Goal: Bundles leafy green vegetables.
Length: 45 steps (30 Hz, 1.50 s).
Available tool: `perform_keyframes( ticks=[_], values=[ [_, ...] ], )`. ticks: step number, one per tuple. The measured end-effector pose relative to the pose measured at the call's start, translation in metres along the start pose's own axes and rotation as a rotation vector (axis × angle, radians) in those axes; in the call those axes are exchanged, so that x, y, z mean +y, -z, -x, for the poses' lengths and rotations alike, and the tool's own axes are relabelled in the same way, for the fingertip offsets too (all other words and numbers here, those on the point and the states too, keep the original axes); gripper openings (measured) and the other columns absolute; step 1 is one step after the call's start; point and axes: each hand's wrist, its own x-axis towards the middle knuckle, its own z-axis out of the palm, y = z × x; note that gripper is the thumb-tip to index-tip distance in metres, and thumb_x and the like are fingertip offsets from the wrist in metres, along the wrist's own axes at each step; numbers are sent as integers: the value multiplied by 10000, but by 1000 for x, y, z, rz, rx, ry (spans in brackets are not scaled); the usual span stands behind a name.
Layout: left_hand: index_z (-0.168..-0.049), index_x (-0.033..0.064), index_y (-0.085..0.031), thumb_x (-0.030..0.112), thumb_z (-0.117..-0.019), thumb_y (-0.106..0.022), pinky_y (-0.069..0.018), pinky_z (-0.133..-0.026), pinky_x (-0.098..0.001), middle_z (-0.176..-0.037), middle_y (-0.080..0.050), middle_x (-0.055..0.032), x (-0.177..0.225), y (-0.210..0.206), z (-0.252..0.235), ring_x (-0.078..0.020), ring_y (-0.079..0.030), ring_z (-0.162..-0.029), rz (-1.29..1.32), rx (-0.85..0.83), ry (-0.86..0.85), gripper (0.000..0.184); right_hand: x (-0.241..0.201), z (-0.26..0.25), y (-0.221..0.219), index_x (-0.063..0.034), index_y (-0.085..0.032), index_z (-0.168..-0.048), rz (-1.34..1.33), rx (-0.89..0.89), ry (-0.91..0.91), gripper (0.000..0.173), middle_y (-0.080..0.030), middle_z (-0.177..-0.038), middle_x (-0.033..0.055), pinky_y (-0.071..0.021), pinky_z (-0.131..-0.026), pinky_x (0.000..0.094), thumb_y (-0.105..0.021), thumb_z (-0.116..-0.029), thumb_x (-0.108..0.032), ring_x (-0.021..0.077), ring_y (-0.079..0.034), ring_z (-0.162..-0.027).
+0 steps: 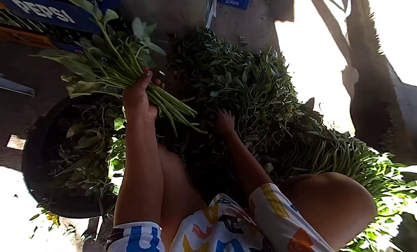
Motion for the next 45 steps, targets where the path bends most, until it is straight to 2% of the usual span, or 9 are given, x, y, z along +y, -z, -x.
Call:
perform_keyframes(
  ticks=[4,8,13,21,27,32,39,41,45],
  values=[
    [-1163,85,-586,66,-1000,-631,-630,-697,-306,-878,-664,-11,-3,-11,6,-127,-684,-715,-87,-57,39,170,10,-16,-8,-41,-667,-1312,132,-129,-62,324,-632,-1365,202,-358,-1105,642,-544,-1032,-151,418,-502,-1359],
    [-1162,63,-601,42,-988,-643,-630,-706,-309,-954,-686,-45,-4,-13,1,-149,-697,-753,-80,-73,65,180,-11,-1,23,-38,-666,-1309,-283,93,-114,323,-646,-1328,194,-455,-1071,595,-521,-1068,-196,377,-599,-1262],
    [-1183,24,-599,39,-979,-658,-621,-681,-298,-1011,-730,-87,-19,-30,4,-166,-719,-767,-125,-176,170,213,-53,49,52,17,-672,-1254,-552,464,187,274,-687,-1165,200,-567,-916,442,-606,-1021,-111,292,-691,-1026],
    [-1160,4,-620,43,-934,-724,-609,-708,-276,-938,-714,-76,-36,-49,24,-139,-700,-760,-372,-347,203,252,-77,78,65,-21,-706,-1236,-430,568,433,260,-699,-1056,170,-586,-822,478,-629,-997,-87,299,-702,-934],
    [-1259,4,-589,50,-865,-802,-556,-934,-273,-1132,-689,-81,-45,-55,34,-93,-669,-1043,-456,-354,139,450,-87,67,84,19,-689,-1206,-758,447,339,274,-729,-1039,134,-576,-828,318,-615,-1033,-180,138,-696,-875],
    [-1194,15,-625,32,-860,-799,-543,-925,-272,-1106,-678,-86,-53,-60,40,-90,-653,-1020,-509,-303,98,378,-90,68,93,35,-686,-1086,-390,396,276,306,-693,-1044,194,-528,-861,553,-528,-1051,-225,341,-683,-979],
    [-1102,33,-618,41,-910,-747,-609,-638,-270,-857,-699,-27,-34,-52,23,-114,-682,-677,-318,-148,79,232,-51,80,34,24,-613,-858,-237,563,495,285,-627,-859,182,-508,-780,521,-424,-994,-141,359,-654,-852],
    [-1100,43,-621,48,-913,-746,-614,-659,-284,-859,-704,-27,-29,-44,17,-124,-688,-693,-274,-106,26,225,-31,86,8,52,-647,-909,-229,464,353,316,-661,-929,210,-512,-861,548,-419,-997,-150,381,-670,-940],
    [-1157,42,-585,39,-931,-713,-634,-753,-340,-951,-699,-48,-13,-28,2,-161,-709,-816,-190,-60,-144,260,12,80,-13,13,-555,-1397,-286,48,-223,407,-511,-1453,264,-465,-1082,542,-494,-1047,-187,407,-549,-1310]
  ],
)
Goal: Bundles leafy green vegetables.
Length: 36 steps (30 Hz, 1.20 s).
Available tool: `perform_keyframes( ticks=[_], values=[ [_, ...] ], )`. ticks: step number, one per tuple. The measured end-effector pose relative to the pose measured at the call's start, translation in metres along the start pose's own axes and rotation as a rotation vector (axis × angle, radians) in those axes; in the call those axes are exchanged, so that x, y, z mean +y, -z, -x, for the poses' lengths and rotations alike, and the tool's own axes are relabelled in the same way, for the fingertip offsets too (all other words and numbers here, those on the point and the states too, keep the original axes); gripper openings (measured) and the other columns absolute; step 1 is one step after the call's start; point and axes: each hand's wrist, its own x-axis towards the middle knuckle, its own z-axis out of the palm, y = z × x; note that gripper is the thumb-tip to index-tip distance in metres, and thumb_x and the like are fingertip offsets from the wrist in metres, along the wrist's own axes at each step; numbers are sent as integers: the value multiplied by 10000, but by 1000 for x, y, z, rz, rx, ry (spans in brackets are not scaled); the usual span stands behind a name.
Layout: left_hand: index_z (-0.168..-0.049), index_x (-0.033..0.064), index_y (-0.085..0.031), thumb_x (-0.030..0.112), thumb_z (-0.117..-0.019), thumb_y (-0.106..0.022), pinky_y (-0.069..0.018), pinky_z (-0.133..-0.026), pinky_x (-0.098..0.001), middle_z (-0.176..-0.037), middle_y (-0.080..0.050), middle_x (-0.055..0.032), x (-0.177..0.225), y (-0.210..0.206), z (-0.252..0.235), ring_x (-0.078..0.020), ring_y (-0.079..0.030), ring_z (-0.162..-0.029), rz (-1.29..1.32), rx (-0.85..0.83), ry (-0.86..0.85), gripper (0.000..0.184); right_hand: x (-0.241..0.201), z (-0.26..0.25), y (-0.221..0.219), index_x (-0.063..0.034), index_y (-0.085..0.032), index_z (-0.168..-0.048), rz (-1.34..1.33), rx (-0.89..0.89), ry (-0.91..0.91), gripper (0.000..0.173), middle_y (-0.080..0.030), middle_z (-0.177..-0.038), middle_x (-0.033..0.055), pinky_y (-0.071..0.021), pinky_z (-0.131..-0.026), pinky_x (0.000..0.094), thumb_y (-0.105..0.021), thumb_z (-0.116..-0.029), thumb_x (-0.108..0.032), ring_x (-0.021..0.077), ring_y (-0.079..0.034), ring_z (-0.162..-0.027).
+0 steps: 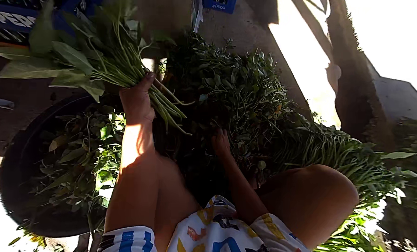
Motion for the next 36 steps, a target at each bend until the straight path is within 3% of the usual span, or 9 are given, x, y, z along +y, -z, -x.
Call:
perform_keyframes(
  ticks=[2,5,10,16,22,25,28,32,36],
  values=[
    [-1175,19,-569,16,-960,-667,-639,-808,-400,-992,-721,-97,-2,10,-4,-226,-733,-898,75,-14,-11,237,18,-14,7,-17,-487,-1480,-90,107,-88,466,-454,-1507,275,-478,-1061,565,-523,-1041,-168,432,-539,-1317],
    [-1177,5,-559,65,-1045,-545,-644,-811,-429,-990,-746,-130,-3,15,-1,-264,-752,-901,153,-95,90,146,39,-48,25,18,-502,-1457,-180,312,-131,433,-479,-1475,301,-463,-1073,577,-471,-1050,-125,453,-519,-1330],
    [-1195,46,-556,91,-1003,-642,-652,-774,-383,-914,-724,-57,-9,8,1,-206,-745,-809,67,-66,93,215,61,-95,47,24,-338,-1563,-221,91,-220,538,-457,-1507,318,-385,-1133,628,-440,-1079,-188,471,-471,-1388],
    [-1228,55,-596,95,-982,-671,-646,-765,-366,-935,-709,-45,-10,-6,4,-186,-731,-803,61,-82,214,260,35,-89,79,-9,-651,-1313,-310,85,-195,373,-657,-1277,252,-469,-1036,592,-580,-1054,-268,399,-626,-1203],
    [-1165,48,-611,70,-969,-683,-633,-687,-319,-900,-688,-47,-25,-36,21,-153,-700,-721,-67,-216,335,209,-14,-26,84,10,-657,-1278,-556,336,159,337,-712,-1114,176,-553,-886,431,-657,-1009,-194,234,-687,-960],
    [-1132,44,-600,53,-966,-683,-612,-700,-296,-934,-696,-58,-37,-50,37,-140,-692,-749,-120,-354,403,186,-40,6,72,27,-669,-1257,-522,397,303,306,-681,-1165,207,-554,-875,453,-669,-996,-133,283,-669,-992],
    [-1160,17,-619,69,-940,-726,-602,-713,-295,-953,-690,-73,-51,-61,50,-145,-684,-781,-199,-456,457,250,-51,20,59,9,-728,-1171,-457,438,409,247,-701,-1072,197,-543,-891,481,-713,-950,-99,320,-658,-1006],
    [-1306,-9,-529,76,-888,-792,-600,-765,-333,-1029,-663,-129,-55,-65,59,-172,-677,-833,-343,-506,431,501,-47,30,60,19,-725,-1191,-555,337,353,241,-666,-1074,175,-558,-811,364,-649,-1004,-112,218,-646,-918],
    [-1256,-21,-585,98,-879,-807,-587,-838,-348,-1064,-673,-135,-56,-65,68,-171,-677,-912,-457,-602,453,453,-43,31,62,4,-696,-1183,-767,306,252,244,-694,-1029,94,-529,-690,263,-619,-1037,-176,73,-610,-752]
  ],
)
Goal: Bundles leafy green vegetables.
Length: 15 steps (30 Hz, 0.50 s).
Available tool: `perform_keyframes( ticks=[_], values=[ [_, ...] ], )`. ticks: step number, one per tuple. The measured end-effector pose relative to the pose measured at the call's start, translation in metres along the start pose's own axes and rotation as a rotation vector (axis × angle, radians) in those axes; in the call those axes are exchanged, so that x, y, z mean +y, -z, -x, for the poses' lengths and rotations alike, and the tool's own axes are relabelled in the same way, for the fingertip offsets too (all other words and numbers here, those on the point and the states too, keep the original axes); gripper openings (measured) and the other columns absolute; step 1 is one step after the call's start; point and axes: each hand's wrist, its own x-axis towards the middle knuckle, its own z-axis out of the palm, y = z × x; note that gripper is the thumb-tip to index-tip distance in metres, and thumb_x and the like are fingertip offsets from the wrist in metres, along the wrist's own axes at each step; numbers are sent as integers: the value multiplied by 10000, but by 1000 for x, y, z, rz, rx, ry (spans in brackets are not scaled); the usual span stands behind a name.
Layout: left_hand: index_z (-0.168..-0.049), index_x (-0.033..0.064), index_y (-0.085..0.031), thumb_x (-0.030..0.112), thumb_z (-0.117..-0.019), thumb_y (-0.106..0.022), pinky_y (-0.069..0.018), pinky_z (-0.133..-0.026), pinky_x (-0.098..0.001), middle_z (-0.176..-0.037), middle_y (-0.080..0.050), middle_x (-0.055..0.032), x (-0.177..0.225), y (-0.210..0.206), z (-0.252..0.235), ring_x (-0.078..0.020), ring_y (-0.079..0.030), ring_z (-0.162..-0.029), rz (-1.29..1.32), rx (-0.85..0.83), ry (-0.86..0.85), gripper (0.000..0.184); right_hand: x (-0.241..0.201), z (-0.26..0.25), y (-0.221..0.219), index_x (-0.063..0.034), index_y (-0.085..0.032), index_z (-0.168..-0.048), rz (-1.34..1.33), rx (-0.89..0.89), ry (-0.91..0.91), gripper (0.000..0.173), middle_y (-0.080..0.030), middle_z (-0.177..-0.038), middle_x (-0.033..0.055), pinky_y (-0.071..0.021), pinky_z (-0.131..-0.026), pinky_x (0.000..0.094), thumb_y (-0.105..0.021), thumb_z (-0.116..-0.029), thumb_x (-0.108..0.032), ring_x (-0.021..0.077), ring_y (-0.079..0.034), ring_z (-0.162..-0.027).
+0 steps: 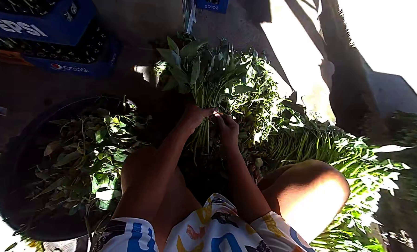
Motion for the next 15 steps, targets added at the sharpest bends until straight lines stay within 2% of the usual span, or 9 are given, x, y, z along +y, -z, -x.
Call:
perform_keyframes(
  ticks=[2,4,6,7,9,10,11,13,15],
  values=[
    [-1121,-16,-642,75,-881,-795,-588,-758,-304,-910,-696,-85,-2,-5,2,-131,-676,-787,-8,28,-19,298,9,-1,1,-2,-710,-1128,-102,18,55,197,-680,-1026,57,-543,-702,229,-636,-1019,-148,41,-615,-778],
    [-1120,-19,-640,61,-886,-783,-588,-740,-305,-891,-688,-77,-1,-4,2,-130,-668,-757,11,86,-50,286,15,1,5,-1,-715,-1078,-121,0,63,167,-670,-1032,54,-540,-778,245,-626,-1013,-127,59,-618,-866],
    [-1129,-12,-643,83,-887,-794,-597,-734,-298,-892,-697,-69,1,4,-2,-124,-679,-744,26,132,-86,301,17,4,8,-15,-707,-1036,-65,8,28,143,-651,-980,56,-521,-716,257,-616,-1014,-124,81,-599,-811],
    [-1108,-11,-645,88,-888,-795,-594,-722,-291,-870,-700,-62,2,8,-4,-119,-675,-723,37,142,-96,284,16,6,9,-8,-699,-1067,-22,-4,15,158,-638,-1032,87,-522,-722,283,-603,-1021,-124,115,-603,-837],
    [-1088,-15,-647,78,-887,-793,-599,-711,-287,-860,-709,-65,1,10,-6,-118,-681,-710,37,129,-96,265,13,9,10,3,-643,-1258,60,-108,31,265,-611,-1245,171,-554,-852,362,-560,-1056,-145,209,-637,-1017],
    [-1112,-19,-643,76,-881,-798,-599,-728,-297,-888,-711,-78,-1,9,-5,-127,-684,-731,28,112,-86,294,13,10,8,4,-583,-1362,104,-174,58,341,-592,-1319,206,-547,-919,408,-530,-1072,-165,255,-636,-1099],
    [-1164,-25,-620,77,-874,-805,-601,-764,-313,-943,-706,-98,-3,6,-3,-141,-689,-778,10,92,-76,359,14,11,5,13,-546,-1402,151,-227,90,374,-590,-1327,226,-529,-958,453,-488,-1086,-181,293,-625,-1135],
    [-1210,-29,-599,95,-871,-815,-602,-785,-323,-991,-696,-113,-5,2,-2,-149,-690,-816,-19,86,-61,421,23,17,-3,56,-579,-1311,256,-250,153,383,-628,-1212,244,-506,-961,528,-392,-1089,-194,349,-625,-1102],
    [-1143,-13,-638,128,-890,-804,-595,-741,-299,-926,-710,-78,-5,6,-5,-121,-683,-757,-18,151,-77,334,44,28,-9,111,-630,-1159,341,-190,228,435,-641,-1082,263,-494,-961,558,-350,-1051,-203,398,-627,-1068]
  ],
)
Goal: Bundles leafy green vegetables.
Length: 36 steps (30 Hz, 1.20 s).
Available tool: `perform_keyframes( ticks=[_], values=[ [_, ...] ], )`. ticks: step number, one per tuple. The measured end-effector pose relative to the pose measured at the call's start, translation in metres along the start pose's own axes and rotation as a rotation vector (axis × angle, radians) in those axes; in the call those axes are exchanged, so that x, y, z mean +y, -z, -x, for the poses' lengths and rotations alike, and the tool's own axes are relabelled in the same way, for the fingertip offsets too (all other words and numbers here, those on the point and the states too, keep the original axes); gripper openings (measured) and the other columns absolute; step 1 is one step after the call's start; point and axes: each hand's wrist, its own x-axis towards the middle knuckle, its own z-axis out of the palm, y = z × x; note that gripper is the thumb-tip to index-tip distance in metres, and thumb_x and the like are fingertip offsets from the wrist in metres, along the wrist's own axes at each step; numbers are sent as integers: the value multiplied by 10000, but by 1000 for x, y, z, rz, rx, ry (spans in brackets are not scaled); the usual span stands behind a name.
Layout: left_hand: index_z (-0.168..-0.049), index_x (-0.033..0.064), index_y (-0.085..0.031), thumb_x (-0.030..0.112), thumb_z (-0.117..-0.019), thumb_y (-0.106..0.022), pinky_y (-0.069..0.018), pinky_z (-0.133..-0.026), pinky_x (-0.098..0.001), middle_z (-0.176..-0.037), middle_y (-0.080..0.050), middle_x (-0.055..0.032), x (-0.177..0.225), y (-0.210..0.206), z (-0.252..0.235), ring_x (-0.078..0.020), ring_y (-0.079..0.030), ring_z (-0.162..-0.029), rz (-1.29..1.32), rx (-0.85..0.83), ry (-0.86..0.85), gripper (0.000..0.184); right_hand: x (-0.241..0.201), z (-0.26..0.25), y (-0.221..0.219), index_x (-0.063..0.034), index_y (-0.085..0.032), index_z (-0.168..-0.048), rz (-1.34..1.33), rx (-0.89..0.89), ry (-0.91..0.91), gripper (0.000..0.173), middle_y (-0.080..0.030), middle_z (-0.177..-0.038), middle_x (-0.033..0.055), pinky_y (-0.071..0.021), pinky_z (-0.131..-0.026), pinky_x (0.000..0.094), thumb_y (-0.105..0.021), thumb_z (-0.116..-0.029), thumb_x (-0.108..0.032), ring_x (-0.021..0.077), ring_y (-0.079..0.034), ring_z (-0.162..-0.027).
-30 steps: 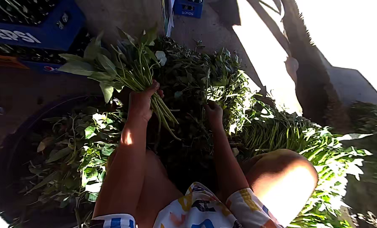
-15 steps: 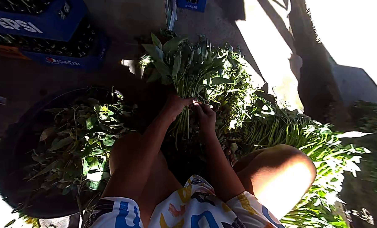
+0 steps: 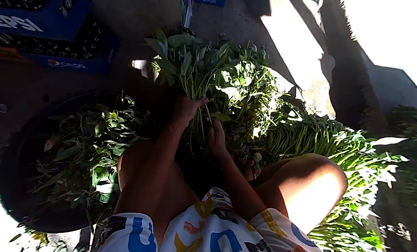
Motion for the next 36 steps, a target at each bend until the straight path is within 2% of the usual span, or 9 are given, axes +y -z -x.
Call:
perform_keyframes(
  ticks=[1,3,6,8,14,20,28,32,36],
  values=[
    [-1124,-7,-650,145,-901,-795,-585,-748,-293,-907,-706,-61,2,5,-2,-108,-671,-749,4,58,-26,306,12,7,-8,118,-640,-1063,55,38,31,458,-642,-1030,264,-497,-949,556,-332,-1031,-219,409,-634,-1046],
    [-1139,-12,-640,124,-895,-794,-583,-758,-294,-918,-710,-58,8,20,-5,-104,-673,-758,64,220,-126,319,37,19,-16,119,-651,-1043,144,53,-14,469,-656,-1063,283,-494,-976,561,-342,-1026,-233,429,-638,-1089],
    [-1256,-7,-560,74,-891,-783,-608,-826,-290,-1015,-695,-57,21,46,-8,-107,-703,-857,213,371,-250,436,59,15,-9,38,-610,-1325,171,50,-297,401,-592,-1316,281,-467,-1070,543,-497,-1035,-214,421,-568,-1254],
    [-1253,11,-531,45,-897,-765,-624,-789,-296,-967,-702,-46,22,58,-9,-123,-715,-809,294,388,-278,428,67,-2,-3,-44,-531,-1454,184,75,-467,430,-531,-1428,264,-466,-1072,561,-511,-1050,-189,420,-542,-1304],
    [-1227,35,-586,128,-937,-746,-631,-688,-317,-921,-720,-66,17,57,-6,-164,-717,-732,382,306,-112,344,84,-47,2,-21,-608,-1357,402,-148,-829,478,-565,-1426,234,-455,-1059,594,-487,-1070,-383,403,-541,-1330],
    [-1275,25,-551,68,-942,-723,-630,-638,-306,-946,-697,-77,24,52,-3,-163,-706,-699,416,264,-84,377,75,-62,10,-42,-629,-1337,304,-126,-764,382,-606,-1366,234,-459,-1062,591,-546,-1042,-271,393,-577,-1287],
    [-1246,12,-600,139,-936,-749,-623,-658,-331,-934,-719,-97,22,42,9,-188,-711,-716,347,255,-48,366,78,-62,-7,-51,-363,-1569,382,-266,-718,558,-529,-1470,243,-478,-1060,596,-477,-1059,-244,415,-563,-1312],
    [-1228,-5,-568,80,-973,-684,-618,-625,-293,-900,-692,-67,20,38,5,-137,-692,-677,330,235,-101,292,72,-74,6,-48,-583,-1400,238,-254,-778,492,-598,-1398,224,-470,-1051,617,-601,-1002,-336,404,-575,-1296],
    [-1222,7,-574,87,-974,-684,-612,-603,-281,-857,-690,-46,21,34,2,-126,-689,-653,333,222,-86,283,60,-88,25,-18,-643,-1294,-31,-115,-666,364,-663,-1259,237,-494,-1023,574,-569,-1045,-272,376,-642,-1184]
  ],
)
